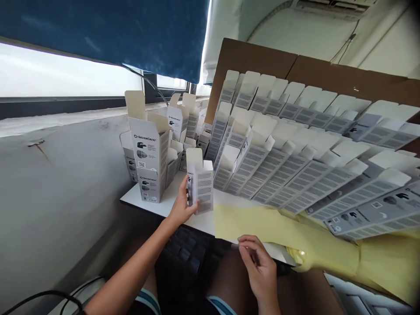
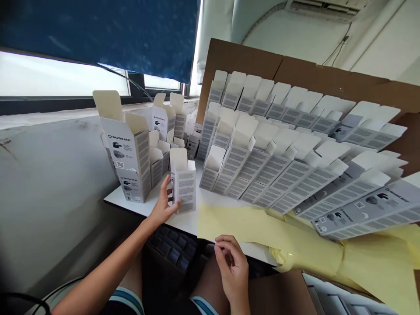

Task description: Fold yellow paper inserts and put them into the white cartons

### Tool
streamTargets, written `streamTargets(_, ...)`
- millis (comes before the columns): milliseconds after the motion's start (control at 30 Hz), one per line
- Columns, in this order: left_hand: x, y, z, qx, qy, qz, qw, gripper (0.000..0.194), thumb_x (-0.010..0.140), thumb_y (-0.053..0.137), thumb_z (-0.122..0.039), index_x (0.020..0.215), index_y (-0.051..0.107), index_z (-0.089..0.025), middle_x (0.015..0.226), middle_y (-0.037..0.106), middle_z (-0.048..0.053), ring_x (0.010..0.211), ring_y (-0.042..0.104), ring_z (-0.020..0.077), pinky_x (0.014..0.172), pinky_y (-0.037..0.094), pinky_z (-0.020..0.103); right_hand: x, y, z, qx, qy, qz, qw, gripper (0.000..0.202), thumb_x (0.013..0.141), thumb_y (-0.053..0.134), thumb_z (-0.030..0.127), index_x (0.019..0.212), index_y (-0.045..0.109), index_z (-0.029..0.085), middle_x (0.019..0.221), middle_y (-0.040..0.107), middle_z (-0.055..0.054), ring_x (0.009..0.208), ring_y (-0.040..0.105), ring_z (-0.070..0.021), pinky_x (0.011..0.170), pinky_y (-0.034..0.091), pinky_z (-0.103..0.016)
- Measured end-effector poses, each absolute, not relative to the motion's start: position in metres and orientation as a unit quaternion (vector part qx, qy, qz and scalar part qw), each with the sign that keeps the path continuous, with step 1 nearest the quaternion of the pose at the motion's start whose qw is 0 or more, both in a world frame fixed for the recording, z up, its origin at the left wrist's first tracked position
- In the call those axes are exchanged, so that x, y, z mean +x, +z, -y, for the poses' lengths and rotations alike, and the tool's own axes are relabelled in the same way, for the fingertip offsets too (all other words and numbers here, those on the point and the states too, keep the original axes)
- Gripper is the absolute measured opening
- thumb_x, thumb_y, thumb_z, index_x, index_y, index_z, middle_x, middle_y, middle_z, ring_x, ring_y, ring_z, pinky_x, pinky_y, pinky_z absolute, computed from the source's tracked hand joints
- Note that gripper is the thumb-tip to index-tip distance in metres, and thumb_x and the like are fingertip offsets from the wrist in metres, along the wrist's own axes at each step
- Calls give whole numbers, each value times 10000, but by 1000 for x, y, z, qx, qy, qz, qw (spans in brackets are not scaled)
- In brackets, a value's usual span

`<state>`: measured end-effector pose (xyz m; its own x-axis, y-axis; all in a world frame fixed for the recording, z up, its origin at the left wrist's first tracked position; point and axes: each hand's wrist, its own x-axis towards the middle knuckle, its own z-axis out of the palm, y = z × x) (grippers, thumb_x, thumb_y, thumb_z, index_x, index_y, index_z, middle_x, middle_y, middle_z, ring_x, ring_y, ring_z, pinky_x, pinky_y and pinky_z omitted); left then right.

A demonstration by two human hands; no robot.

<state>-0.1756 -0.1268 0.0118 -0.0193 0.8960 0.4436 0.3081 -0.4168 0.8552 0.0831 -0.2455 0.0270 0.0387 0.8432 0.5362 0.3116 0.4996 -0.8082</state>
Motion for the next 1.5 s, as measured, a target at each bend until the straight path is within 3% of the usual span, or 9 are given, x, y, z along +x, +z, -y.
streamTargets(67, -175, 22, 150, 661, 554, -399, 311, 729, 956, 561, -437, 1574, 182, -355, 1689, -36, 109, 1499, 275, 374, 1065, 478, 509, 76, 40, 246, -405, 245, 648, 596, 83, 921, 640, 194, 864, 689, 229, 1028, 724, -81, 942, 691, -203, 720, 559, -276)
streamTargets(167, -172, 46, 185, 667, 551, -365, 344, 429, 1007, 481, -450, 1417, 496, -328, 1697, 4, 24, 1565, -24, 353, 1211, 292, 542, 52, 61, 246, -318, 282, 670, 609, 115, 937, 603, 153, 927, 663, 250, 1209, 712, -77, 1186, 635, -251, 971, 526, -423)
streamTargets(400, -182, 82, 223, 709, 493, -302, 403, 925, 618, 920, -466, 1401, 432, -394, 1675, -181, -20, 1534, 110, 452, 1072, 501, 555, 13, 82, 248, -265, 364, 642, 621, 96, 951, 597, 174, 955, 646, 256, 1282, 696, -69, 1405, 461, -309, 1134, 361, -618)
streamTargets(533, -184, 82, 224, 702, 513, -314, 381, 708, 687, 890, -297, 1285, 518, -366, 1681, -67, -18, 1540, 102, 432, 999, 568, 519, 12, 84, 248, -272, 326, 644, 636, 91, 951, 579, 176, 913, 633, 238, 1200, 691, -83, 1296, 541, -304, 1052, 444, -589)
streamTargets(700, -182, 83, 225, 691, 533, -295, 388, 689, 666, 897, -259, 1257, 549, -332, 1681, -30, 7, 1521, 167, 453, 929, 615, 473, 21, 102, 247, -284, 8, 714, 640, 149, 891, 605, 80, 952, 668, 200, 795, 558, -23, 787, 558, -181, 680, 511, -357)
streamTargets(1000, -185, 87, 227, 667, 531, -323, 410, 638, 664, 890, -319, 1227, 591, -338, 1682, 1, -42, 1513, 170, 469, 894, 617, 538, 45, 128, 243, -231, -150, 843, 463, 242, 855, 674, 98, 1041, 678, 253, 785, 612, -18, 764, 569, -180, 684, 536, -353)
streamTargets(1167, -184, 73, 222, 663, 540, -304, 420, 623, 699, 854, -444, 1239, 571, -317, 1686, -27, -24, 1531, 79, 468, 957, 572, 534, 43, 107, 234, -278, -51, 772, 569, 225, 866, 622, 73, 998, 666, 250, 770, 576, -18, 732, 543, -182, 645, 490, -356)
streamTargets(1300, -173, 54, 199, 590, 585, -350, 433, 518, 886, 665, -464, 1351, 475, -339, 1676, 92, 58, 1462, 328, 410, 969, 550, 494, 45, 70, 226, -367, 80, 669, 642, 84, 918, 597, 144, 921, 632, 221, 797, 550, -34, 755, 555, -184, 595, 451, -307)
streamTargets(1500, -153, 65, 121, 507, 650, -304, 477, 1182, 736, 784, -318, 1545, -76, -372, 1472, 459, 138, 1225, 585, 285, 1037, 476, 484, 65, 16, 192, -454, 163, 559, 675, 195, 920, 638, 352, 812, 613, 192, 769, 532, -10, 727, 537, -157, 635, 451, -277)
